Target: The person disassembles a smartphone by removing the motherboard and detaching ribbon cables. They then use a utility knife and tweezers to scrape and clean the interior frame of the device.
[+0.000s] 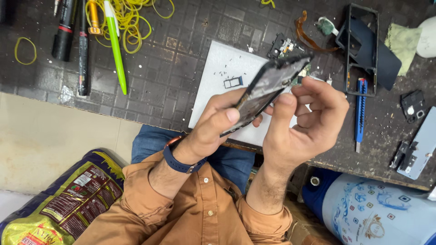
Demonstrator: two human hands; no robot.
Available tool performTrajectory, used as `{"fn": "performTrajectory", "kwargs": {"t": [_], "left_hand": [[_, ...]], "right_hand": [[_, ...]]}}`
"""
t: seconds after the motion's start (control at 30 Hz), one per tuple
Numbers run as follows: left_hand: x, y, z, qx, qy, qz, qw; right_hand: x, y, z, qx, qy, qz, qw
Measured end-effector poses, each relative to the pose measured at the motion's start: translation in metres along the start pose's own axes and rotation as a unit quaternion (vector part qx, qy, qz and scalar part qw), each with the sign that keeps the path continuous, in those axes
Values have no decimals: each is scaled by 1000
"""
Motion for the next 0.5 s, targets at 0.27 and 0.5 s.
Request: {"fn": "performTrajectory", "kwargs": {"t": [0.27, 0.5], "left_hand": [[-1, 6, 7, -101, 14, 7, 995], [-8, 13, 9, -201, 63, -15, 977]], "right_hand": [[-7, 7, 10, 0, -28, 48, 998], [0, 2, 15, 84, -60, 90, 991]]}}
Point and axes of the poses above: each hand's wrist, its own x-axis away from the middle knuckle, its own y-axis out of the palm, z = x × y, the point moved 2 cm from there along -x, towards the middle knuckle, and after that the axes turned 2 degrees about -z, right-handed, at the moved point
